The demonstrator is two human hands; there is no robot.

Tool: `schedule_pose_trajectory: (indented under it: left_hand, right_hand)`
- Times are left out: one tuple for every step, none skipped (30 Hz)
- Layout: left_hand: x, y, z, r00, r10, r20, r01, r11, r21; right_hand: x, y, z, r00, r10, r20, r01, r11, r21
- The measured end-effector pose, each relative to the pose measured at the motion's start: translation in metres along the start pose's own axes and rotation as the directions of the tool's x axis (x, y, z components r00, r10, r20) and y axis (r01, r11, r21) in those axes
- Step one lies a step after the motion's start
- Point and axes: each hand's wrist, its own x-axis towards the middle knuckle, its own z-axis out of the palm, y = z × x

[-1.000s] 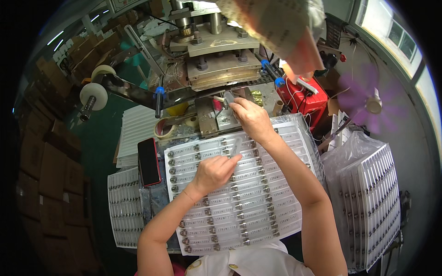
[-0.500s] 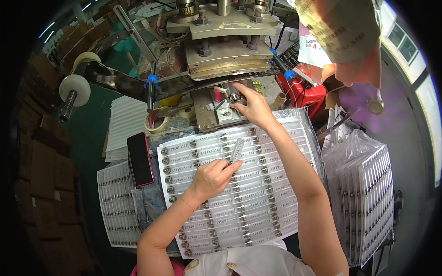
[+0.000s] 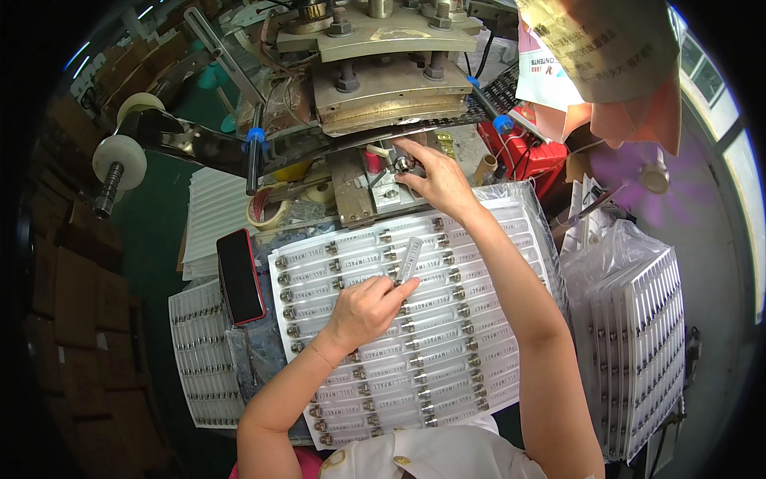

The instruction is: Manually placing small electronic components into rows within a clear plastic storage tray.

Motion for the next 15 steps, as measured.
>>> schedule_pose_trajectory:
  left_hand:
    - [0.0002, 0.0000, 0.0000, 1.000, -0.001, -0.001, 0.001, 1.000, -0.001]
    - [0.0003, -0.0001, -0.0001, 1.000, 0.001, 0.001, -0.001, 1.000, 0.001]
    - [0.0004, -0.0003, 0.0001, 1.000, 0.003, 0.002, -0.003, 1.000, 0.003]
    - [0.0000, -0.0005, 0.0000, 1.000, 0.002, 0.001, -0.002, 1.000, 0.003]
    - [-0.0003, -0.0008, 0.0001, 1.000, 0.002, 0.002, -0.002, 1.000, 0.003]
    - [-0.0006, -0.0010, -0.0001, 1.000, 0.002, 0.002, -0.002, 1.000, 0.002]
    - [-0.0007, -0.0010, -0.0004, 1.000, 0.001, 0.001, -0.001, 1.000, 0.002]
    - [-0.0007, -0.0008, -0.0008, 1.000, 0.000, 0.002, 0.000, 1.000, 0.002]
    - [-0.0009, -0.0005, -0.0013, 1.000, -0.001, 0.004, 0.001, 1.000, 0.003]
    - [-0.0011, -0.0005, -0.0014, 1.000, -0.001, 0.003, 0.001, 1.000, 0.005]
    - [-0.0015, -0.0002, -0.0014, 1.000, -0.002, 0.002, 0.002, 1.000, 0.002]
    - [-0.0018, 0.0001, -0.0015, 1.000, -0.002, 0.001, 0.002, 1.000, 0.000]
    - [-0.0019, 0.0004, -0.0016, 1.000, -0.002, 0.002, 0.002, 1.000, 0.002]
    - [-0.0019, 0.0007, -0.0018, 1.000, -0.010, -0.004, 0.010, 1.000, -0.006]
    - [-0.0014, 0.0014, -0.0021, 1.000, -0.016, -0.009, 0.016, 1.000, -0.014]
  right_hand:
    - [0.0002, -0.0004, -0.0006, 1.000, 0.010, 0.015, -0.010, 1.000, -0.003]
    - [0.0002, 0.0000, -0.0004, 1.000, 0.010, 0.016, -0.010, 1.000, -0.004]
    - [0.0002, 0.0005, -0.0003, 1.000, 0.002, 0.013, -0.002, 1.000, -0.012]
    - [0.0003, 0.0003, -0.0001, 1.000, -0.006, 0.009, 0.006, 1.000, -0.018]
    - [0.0004, 0.0000, -0.0001, 1.000, -0.007, 0.010, 0.007, 1.000, -0.018]
    - [0.0006, -0.0004, -0.0003, 1.000, -0.004, 0.009, 0.004, 1.000, -0.015]
    - [0.0009, -0.0009, -0.0002, 1.000, -0.001, 0.007, 0.001, 1.000, -0.011]
    - [0.0008, -0.0020, -0.0003, 1.000, -0.002, 0.008, 0.002, 1.000, -0.011]
    - [0.0002, -0.0036, -0.0004, 1.000, 0.013, 0.012, -0.013, 1.000, -0.006]
    - [0.0003, -0.0046, -0.0005, 1.000, 0.027, 0.014, -0.027, 1.000, -0.001]
    - [0.0005, -0.0037, 0.0004, 1.000, 0.026, 0.014, -0.026, 1.000, 0.000]
    - [0.0003, -0.0017, 0.0016, 1.000, 0.011, 0.013, -0.010, 1.000, -0.017]
    - [0.0000, -0.0008, 0.0017, 1.000, -0.004, 0.013, 0.005, 0.999, -0.032]
    - [-0.0011, -0.0013, -0.0008, 1.000, -0.005, 0.011, 0.005, 1.000, -0.031]
    - [-0.0030, -0.0031, -0.0058, 0.998, 0.057, 0.031, -0.056, 0.998, -0.020]
